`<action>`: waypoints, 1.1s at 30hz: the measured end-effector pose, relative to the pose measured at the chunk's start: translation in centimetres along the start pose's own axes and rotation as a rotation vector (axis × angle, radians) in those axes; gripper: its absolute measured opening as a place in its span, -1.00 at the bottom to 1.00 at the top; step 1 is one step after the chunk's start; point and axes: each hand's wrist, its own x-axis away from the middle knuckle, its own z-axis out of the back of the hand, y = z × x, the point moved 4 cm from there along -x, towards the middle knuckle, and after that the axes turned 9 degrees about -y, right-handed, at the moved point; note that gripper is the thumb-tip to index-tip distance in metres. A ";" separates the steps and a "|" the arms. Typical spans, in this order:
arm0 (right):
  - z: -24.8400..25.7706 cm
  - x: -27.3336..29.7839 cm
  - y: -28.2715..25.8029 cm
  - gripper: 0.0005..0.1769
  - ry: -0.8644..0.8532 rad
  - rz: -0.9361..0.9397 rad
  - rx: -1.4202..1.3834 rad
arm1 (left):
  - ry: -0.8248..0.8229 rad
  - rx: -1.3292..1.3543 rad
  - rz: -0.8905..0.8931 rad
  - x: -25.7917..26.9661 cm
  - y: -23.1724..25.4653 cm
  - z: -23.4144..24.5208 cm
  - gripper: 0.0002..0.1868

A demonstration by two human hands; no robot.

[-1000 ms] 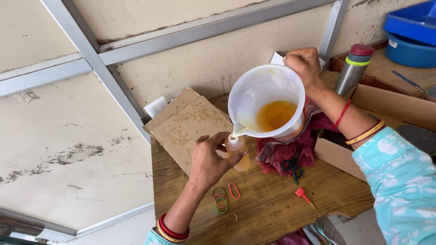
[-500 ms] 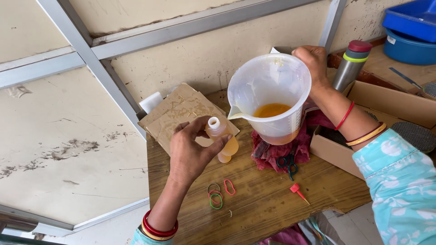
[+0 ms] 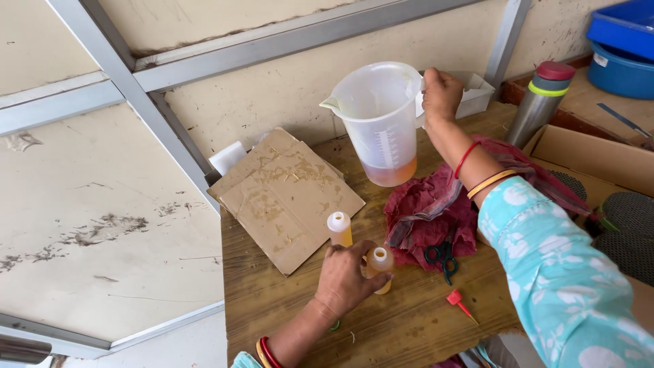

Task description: The person fills small plastic bottles with liquid and applies liquid to circular mesh filters in a manufacturing setting.

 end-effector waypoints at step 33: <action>6.3 20.2 -16.0 -0.50 -0.515 0.334 0.294 | 0.789 1.123 0.253 3.8 -23.5 7.1 -0.88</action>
